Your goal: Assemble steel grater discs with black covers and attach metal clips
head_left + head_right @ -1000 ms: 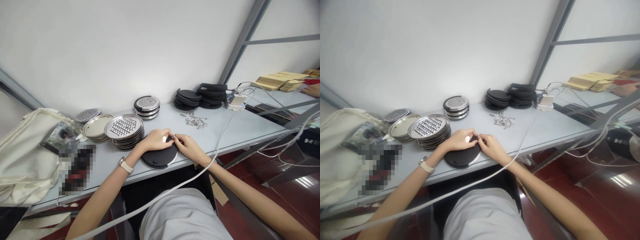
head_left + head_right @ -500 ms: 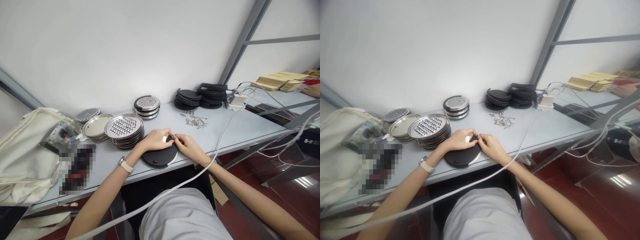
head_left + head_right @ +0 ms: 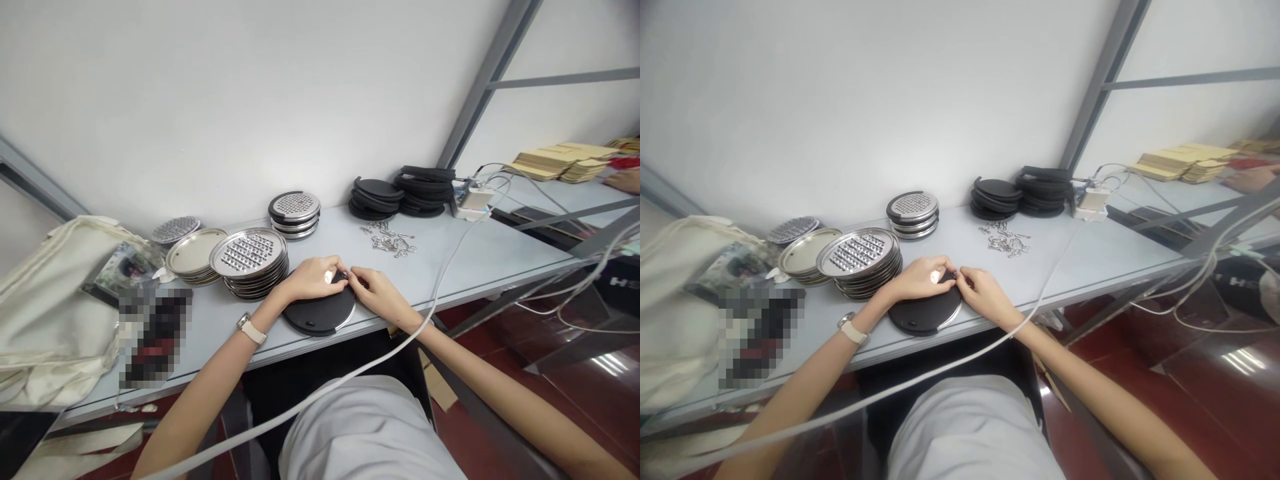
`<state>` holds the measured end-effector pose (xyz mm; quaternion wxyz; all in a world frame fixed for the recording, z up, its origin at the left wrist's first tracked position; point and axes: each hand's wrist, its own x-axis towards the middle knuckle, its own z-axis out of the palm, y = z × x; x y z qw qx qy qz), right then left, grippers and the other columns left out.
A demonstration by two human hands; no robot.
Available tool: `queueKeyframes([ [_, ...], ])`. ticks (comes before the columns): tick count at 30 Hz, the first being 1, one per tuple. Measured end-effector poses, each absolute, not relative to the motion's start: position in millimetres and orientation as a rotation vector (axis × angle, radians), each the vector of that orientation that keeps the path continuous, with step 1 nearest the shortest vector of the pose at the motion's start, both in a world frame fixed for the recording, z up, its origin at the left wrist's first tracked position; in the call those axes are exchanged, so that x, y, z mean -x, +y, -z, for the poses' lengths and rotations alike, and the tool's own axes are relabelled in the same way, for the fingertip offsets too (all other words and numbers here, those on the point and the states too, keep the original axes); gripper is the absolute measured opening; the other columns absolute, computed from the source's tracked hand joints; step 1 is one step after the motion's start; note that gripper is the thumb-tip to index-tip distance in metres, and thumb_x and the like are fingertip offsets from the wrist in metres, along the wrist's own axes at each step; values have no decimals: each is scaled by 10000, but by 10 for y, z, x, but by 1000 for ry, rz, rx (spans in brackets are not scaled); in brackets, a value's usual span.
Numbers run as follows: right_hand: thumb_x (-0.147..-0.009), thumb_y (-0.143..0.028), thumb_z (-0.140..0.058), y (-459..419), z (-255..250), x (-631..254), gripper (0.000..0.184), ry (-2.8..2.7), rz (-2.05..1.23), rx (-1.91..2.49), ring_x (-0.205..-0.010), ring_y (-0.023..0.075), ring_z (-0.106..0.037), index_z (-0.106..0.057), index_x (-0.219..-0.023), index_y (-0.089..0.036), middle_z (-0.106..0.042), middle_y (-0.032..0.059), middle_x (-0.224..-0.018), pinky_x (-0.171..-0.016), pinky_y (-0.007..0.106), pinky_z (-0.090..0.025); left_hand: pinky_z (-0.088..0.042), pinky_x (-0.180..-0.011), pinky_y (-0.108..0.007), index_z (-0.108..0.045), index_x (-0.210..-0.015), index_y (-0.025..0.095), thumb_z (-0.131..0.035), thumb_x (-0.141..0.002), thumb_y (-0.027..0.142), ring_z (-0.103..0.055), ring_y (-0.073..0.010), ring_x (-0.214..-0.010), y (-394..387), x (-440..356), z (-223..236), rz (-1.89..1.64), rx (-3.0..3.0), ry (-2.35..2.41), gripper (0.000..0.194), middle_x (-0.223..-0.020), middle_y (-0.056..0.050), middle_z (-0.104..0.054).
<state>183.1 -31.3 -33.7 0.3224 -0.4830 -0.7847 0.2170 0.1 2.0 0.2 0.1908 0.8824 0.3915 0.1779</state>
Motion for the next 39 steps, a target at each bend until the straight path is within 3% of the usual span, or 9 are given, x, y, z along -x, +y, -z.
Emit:
queueKeyframes([
  [30,-936,-258,-377,-300,349,-1834,304,-2082,-531,1253,-538,121,-468,-398,-638,-201,-511,-19,-577,-557,250,-299,-457,-692,-261,-619,-988,232,-588,-792,373,-635,-172,-797,7,-16,-24,-479,-2440,1134,243,-876,11,-684],
  [39,-942,-282,-387,-323,334,-1828,296,-2030,-533,1263,-517,114,-422,-371,-656,-205,-452,-32,-561,-540,247,-286,-440,-666,-242,-603,-937,224,-610,-789,384,-629,-156,-795,30,-4,-1,-525,-2415,1106,218,-863,25,-678],
])
